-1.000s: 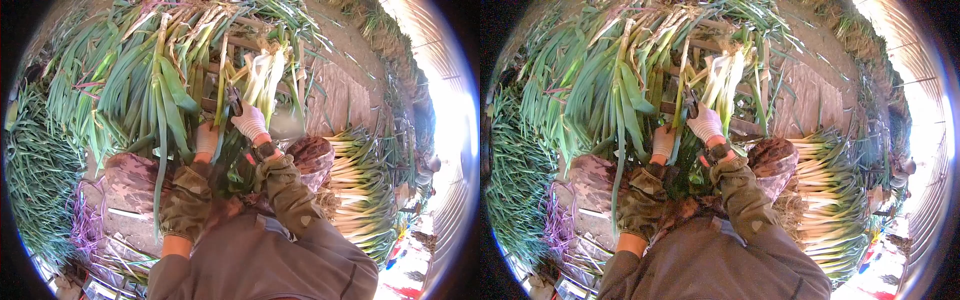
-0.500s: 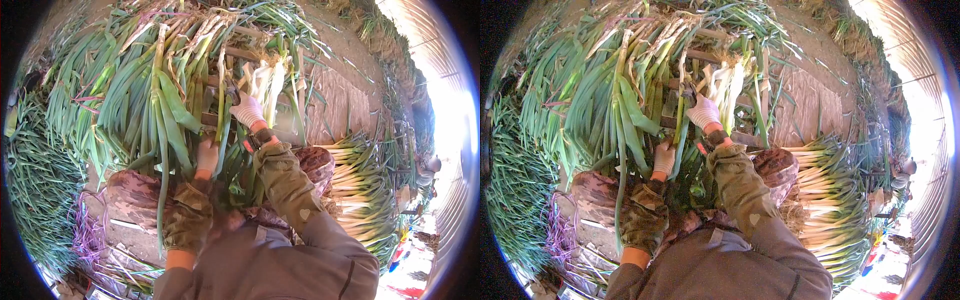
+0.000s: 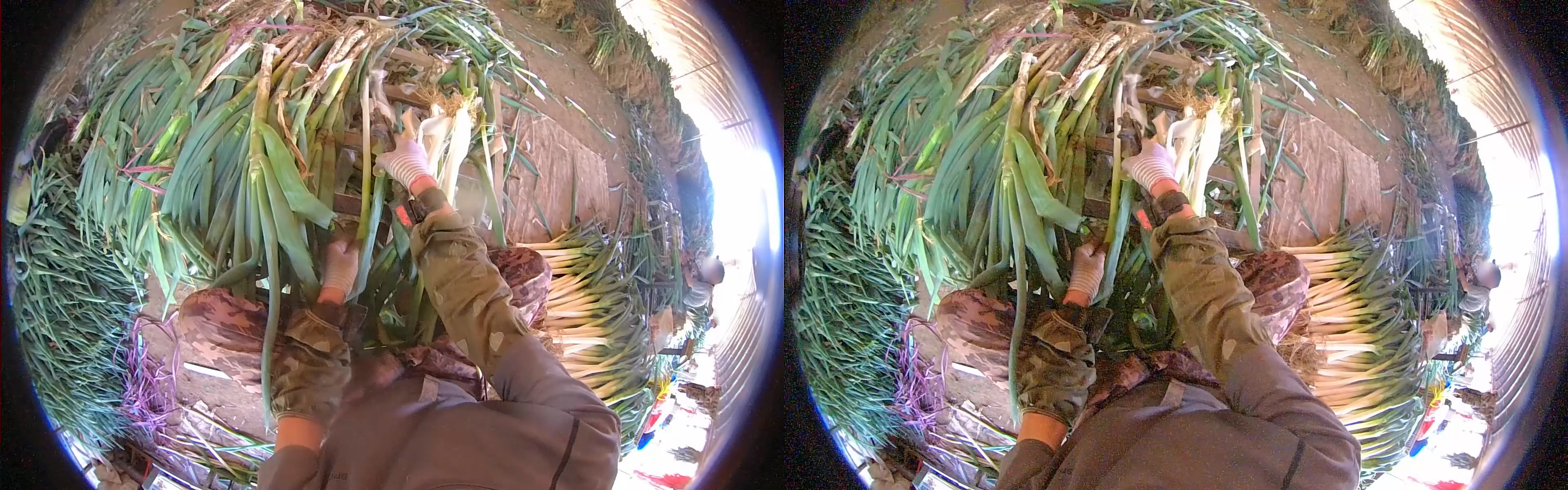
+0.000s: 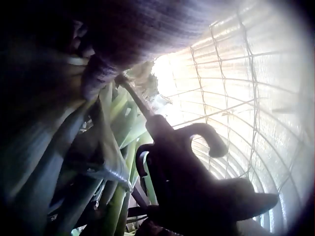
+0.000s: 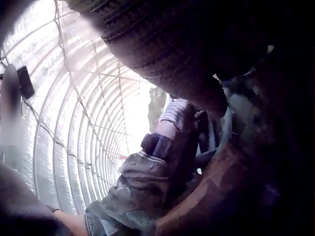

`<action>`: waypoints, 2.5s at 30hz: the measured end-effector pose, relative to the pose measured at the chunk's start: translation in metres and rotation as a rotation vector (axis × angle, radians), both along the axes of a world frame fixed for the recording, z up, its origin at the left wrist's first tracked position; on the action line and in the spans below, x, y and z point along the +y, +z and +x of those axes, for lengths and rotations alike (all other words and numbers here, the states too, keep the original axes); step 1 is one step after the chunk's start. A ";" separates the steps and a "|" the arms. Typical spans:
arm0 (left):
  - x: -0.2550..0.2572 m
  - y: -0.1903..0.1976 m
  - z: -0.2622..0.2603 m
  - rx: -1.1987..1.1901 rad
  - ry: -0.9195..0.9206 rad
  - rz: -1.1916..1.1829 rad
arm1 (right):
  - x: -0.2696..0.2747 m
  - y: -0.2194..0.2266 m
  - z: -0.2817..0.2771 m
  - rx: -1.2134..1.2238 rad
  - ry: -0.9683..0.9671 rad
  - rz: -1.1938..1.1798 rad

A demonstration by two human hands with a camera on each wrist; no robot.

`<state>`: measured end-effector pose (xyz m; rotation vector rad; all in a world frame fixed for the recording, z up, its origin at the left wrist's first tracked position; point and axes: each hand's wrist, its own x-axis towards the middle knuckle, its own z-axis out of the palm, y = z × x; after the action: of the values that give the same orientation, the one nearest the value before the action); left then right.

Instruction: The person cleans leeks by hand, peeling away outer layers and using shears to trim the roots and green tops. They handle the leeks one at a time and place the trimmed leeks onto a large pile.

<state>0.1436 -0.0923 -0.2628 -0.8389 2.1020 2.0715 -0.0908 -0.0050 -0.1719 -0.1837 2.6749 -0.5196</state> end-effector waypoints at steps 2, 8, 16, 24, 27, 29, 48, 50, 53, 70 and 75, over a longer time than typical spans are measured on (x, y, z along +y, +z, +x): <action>0.003 -0.012 0.001 0.056 0.033 0.039 | 0.000 -0.002 0.000 0.046 0.052 0.061; 0.007 -0.018 0.002 0.108 -0.184 -0.273 | 0.024 0.019 0.041 -0.054 0.094 -0.031; 0.028 0.120 0.013 -0.112 -0.633 -0.846 | 0.083 0.005 0.105 0.067 0.010 -0.148; -0.163 0.130 -0.072 -0.113 0.036 -1.232 | 0.062 0.044 0.204 -0.166 0.245 -0.383; -0.185 0.112 -0.084 -0.326 -0.126 -0.970 | 0.065 0.018 0.215 -0.096 0.245 -0.466; -0.183 0.113 -0.080 -0.363 -0.080 -0.957 | 0.070 0.020 0.215 -0.150 0.212 -0.442; -0.130 0.119 -0.030 -0.342 -0.136 -0.744 | 0.067 0.058 0.235 -0.140 0.221 -0.509; -0.107 0.119 -0.009 -0.278 -0.119 -0.751 | 0.075 0.058 0.243 -0.142 0.207 -0.504; -0.072 0.125 0.011 -0.226 -0.118 -0.765 | 0.093 0.060 0.258 -0.109 0.170 -0.495; -0.020 0.048 0.000 -0.066 -0.205 -0.755 | 0.116 0.040 0.296 -0.101 0.104 -0.028; -0.015 0.048 0.008 -0.031 -0.209 -0.842 | 0.115 0.029 0.306 -0.081 0.157 -0.022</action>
<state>0.1519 -0.1070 -0.2146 -0.6400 2.9006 1.0200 0.2152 0.1103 -0.1426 -0.3677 2.5509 -0.4957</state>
